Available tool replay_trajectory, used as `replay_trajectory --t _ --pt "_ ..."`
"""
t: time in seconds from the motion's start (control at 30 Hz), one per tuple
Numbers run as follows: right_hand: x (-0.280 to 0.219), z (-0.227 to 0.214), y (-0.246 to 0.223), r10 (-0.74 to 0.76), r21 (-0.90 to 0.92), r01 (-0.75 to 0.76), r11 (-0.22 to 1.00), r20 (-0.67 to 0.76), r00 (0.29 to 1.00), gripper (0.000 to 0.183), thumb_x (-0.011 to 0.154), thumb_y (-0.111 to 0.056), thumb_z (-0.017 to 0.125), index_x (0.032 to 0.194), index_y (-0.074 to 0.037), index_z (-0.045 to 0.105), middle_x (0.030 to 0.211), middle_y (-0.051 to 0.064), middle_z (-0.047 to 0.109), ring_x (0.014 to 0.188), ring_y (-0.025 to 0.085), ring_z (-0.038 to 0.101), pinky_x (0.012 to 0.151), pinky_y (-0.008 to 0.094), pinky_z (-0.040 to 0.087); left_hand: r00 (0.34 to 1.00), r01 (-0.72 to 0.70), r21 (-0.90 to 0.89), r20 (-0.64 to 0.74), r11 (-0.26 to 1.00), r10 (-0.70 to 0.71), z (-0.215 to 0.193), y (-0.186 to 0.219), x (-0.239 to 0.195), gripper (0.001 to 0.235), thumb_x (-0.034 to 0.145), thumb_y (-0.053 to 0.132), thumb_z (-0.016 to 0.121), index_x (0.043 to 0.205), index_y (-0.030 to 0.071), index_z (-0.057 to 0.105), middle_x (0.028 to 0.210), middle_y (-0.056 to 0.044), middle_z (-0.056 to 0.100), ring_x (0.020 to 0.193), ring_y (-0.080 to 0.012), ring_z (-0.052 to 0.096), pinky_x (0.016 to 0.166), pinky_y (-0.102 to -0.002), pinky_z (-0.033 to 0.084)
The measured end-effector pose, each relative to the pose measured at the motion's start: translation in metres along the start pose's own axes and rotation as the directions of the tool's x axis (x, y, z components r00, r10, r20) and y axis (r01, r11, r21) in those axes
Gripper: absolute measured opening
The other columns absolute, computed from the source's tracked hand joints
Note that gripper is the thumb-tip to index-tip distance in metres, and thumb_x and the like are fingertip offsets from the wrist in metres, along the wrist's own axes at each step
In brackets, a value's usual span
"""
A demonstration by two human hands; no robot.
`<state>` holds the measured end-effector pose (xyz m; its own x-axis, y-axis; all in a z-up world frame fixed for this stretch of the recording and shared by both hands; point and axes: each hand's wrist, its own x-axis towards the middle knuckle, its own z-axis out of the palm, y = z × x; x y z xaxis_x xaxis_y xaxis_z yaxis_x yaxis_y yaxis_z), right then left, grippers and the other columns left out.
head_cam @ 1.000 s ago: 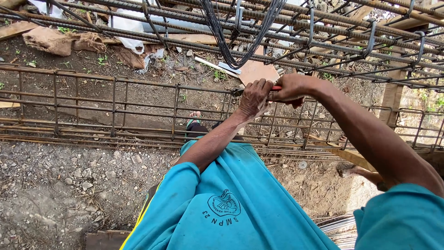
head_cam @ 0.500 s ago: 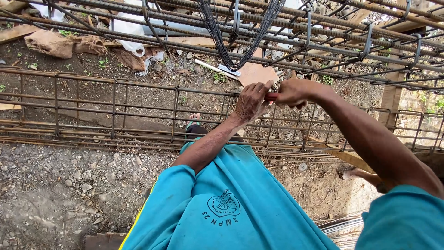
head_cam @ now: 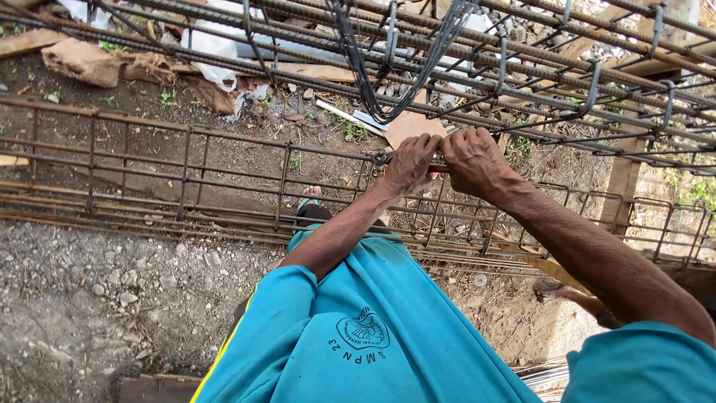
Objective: The person uses pliers to twist wire ties around the intersections of a steel rebar grid. They repeatedly grab wire ends, wrap them around the bars, and twist them to secure the mesh structure.
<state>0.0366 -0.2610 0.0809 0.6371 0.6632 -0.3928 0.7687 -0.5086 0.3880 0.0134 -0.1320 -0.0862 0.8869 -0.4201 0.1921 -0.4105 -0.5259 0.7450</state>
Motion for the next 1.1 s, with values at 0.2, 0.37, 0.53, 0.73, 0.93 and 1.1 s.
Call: replay_trajectory --t 0.2,0.37,0.53,0.73,0.93,1.1 --pt "0.016 -0.014 -0.008 0.178 0.081 -0.196 0.977 0.188 0.966 0.041 0.079 -0.036 0.058 0.101 -0.003 0.067 0.085 0.016 0.067 0.084 0.034 0.068 0.071 0.042 0.044 0.971 0.198 0.021 -0.139 0.98 -0.194 0.017 0.012 0.004 0.046 0.07 0.029 0.082 0.105 0.017 0.055 0.086 -0.004 0.06 0.084 -0.027 0.07 0.08 -0.04 0.055" --pt "0.01 0.003 -0.003 0.145 0.093 -0.162 0.982 0.163 0.976 0.04 0.077 -0.044 0.056 0.088 -0.008 0.066 0.074 0.012 0.068 0.073 0.031 0.072 0.064 0.041 0.05 0.97 0.131 0.085 -0.215 0.988 -0.111 0.045 -0.009 0.007 0.032 0.082 0.045 0.067 0.098 0.02 0.056 0.081 -0.003 0.061 0.078 -0.0262 0.071 0.071 -0.037 0.056" --pt "0.005 -0.003 0.002 0.122 0.154 -0.156 0.976 0.213 0.97 0.044 0.072 -0.052 0.059 0.085 -0.01 0.066 0.075 0.01 0.071 0.073 0.028 0.075 0.064 0.04 0.056 0.974 0.134 0.074 -0.193 0.988 -0.118 0.044 -0.004 0.009 0.036 0.084 0.057 0.061 0.094 0.022 0.056 0.077 -0.003 0.062 0.072 -0.0267 0.072 0.067 -0.039 0.058" --pt "-0.016 -0.002 -0.01 0.195 0.303 -0.3 0.905 0.332 0.923 0.037 0.076 -0.042 0.061 0.085 -0.007 0.067 0.075 0.016 0.073 0.071 0.031 0.075 0.065 0.042 0.057 0.996 0.067 0.069 -0.069 0.995 -0.062 0.002 0.028 -0.004 0.027 0.083 0.045 0.065 0.092 0.021 0.058 0.074 -0.005 0.068 0.071 -0.0302 0.074 0.068 -0.043 0.059" --pt "-0.05 -0.026 -0.054 0.154 0.481 -0.505 0.717 0.597 0.787 0.032 0.085 -0.037 0.062 0.104 -0.012 0.063 0.084 0.013 0.074 0.085 0.033 0.076 0.076 0.049 0.06 0.932 -0.014 0.066 0.361 0.998 -0.011 0.008 0.032 -0.043 0.023 0.08 0.032 0.06 0.094 0.014 0.055 0.071 -0.011 0.071 0.073 -0.0362 0.075 0.068 -0.049 0.059" --pt "-0.047 -0.079 -0.108 -0.083 0.799 -0.568 0.196 0.59 0.803 0.032 0.092 -0.025 0.057 0.114 -0.004 0.066 0.094 0.023 0.071 0.097 0.043 0.071 0.092 0.052 0.055 0.735 -0.062 0.072 0.678 0.995 -0.003 -0.012 0.016 -0.11 0.048 0.068 0.052 0.068 0.094 0.012 0.073 0.084 -0.017 0.073 0.083 -0.0404 0.074 0.072 -0.054 0.06"
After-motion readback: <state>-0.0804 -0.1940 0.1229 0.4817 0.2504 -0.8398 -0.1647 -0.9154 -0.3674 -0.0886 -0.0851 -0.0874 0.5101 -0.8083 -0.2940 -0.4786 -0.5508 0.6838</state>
